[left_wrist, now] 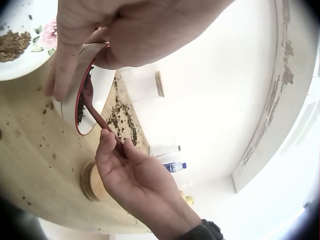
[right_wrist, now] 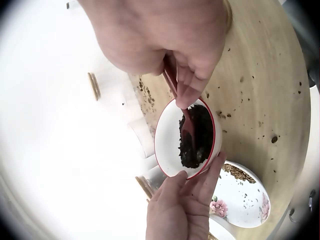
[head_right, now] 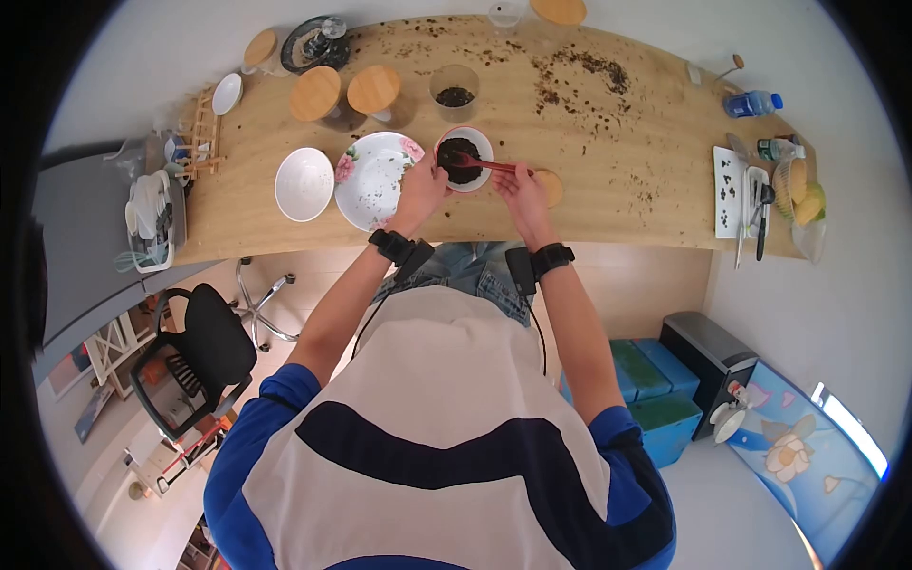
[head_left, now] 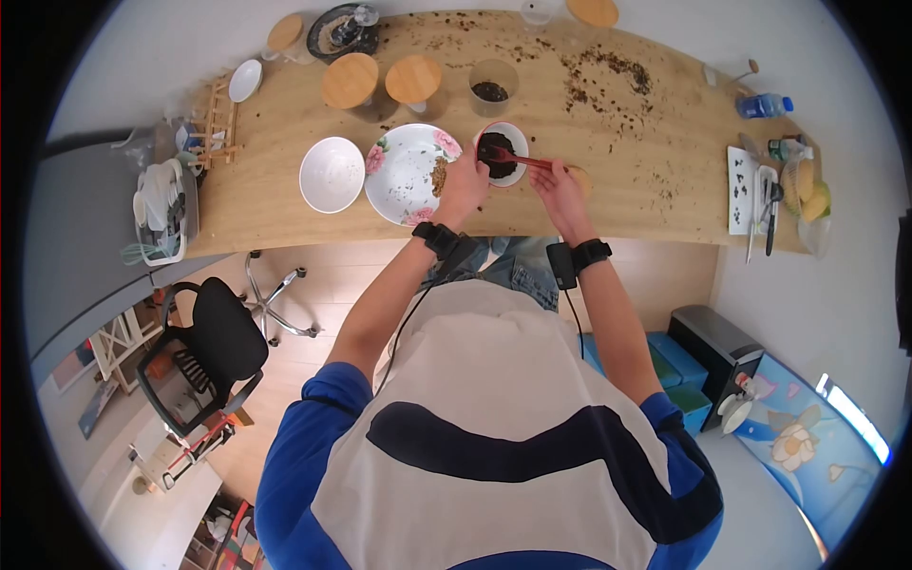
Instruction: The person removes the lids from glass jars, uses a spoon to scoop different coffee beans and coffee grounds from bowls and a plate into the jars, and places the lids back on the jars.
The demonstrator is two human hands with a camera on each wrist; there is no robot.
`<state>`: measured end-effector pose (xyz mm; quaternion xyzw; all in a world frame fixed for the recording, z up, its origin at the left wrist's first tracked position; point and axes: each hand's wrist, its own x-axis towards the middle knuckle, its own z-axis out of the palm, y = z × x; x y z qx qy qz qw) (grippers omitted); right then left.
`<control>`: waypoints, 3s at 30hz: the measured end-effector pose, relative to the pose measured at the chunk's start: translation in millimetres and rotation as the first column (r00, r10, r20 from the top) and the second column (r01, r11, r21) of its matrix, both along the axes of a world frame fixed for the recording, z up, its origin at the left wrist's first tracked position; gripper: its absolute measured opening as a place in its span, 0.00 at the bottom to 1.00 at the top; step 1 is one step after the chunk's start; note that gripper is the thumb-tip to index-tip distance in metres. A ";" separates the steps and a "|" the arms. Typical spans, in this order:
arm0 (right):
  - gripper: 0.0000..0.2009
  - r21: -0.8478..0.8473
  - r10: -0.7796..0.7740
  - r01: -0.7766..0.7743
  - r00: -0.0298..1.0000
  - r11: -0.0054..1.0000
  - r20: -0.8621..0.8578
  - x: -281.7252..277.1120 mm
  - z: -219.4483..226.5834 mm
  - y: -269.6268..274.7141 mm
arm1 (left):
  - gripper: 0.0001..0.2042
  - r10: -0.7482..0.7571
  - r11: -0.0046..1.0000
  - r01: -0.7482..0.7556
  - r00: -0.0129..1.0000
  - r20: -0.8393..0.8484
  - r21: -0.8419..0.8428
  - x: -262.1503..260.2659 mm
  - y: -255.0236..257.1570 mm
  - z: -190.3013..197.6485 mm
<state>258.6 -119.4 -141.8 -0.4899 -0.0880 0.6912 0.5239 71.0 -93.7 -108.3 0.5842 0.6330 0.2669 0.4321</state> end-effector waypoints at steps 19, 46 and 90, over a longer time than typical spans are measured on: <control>0.18 0.063 0.059 -0.051 0.989 0.997 -0.136 29.8 -11.2 -1.7 | 0.14 0.020 0.988 0.009 0.984 0.180 -0.155 -16.9 1.7 -53.1; 0.17 0.064 0.006 0.002 0.993 0.998 -0.116 37.8 -24.3 -3.1 | 0.14 0.063 0.980 0.007 0.936 0.345 -0.197 -13.6 -1.3 -86.9; 0.15 0.243 -0.032 0.026 0.999 0.970 0.023 14.9 84.3 41.5 | 0.18 0.571 0.810 -0.088 -0.109 0.814 -0.580 35.5 66.0 30.0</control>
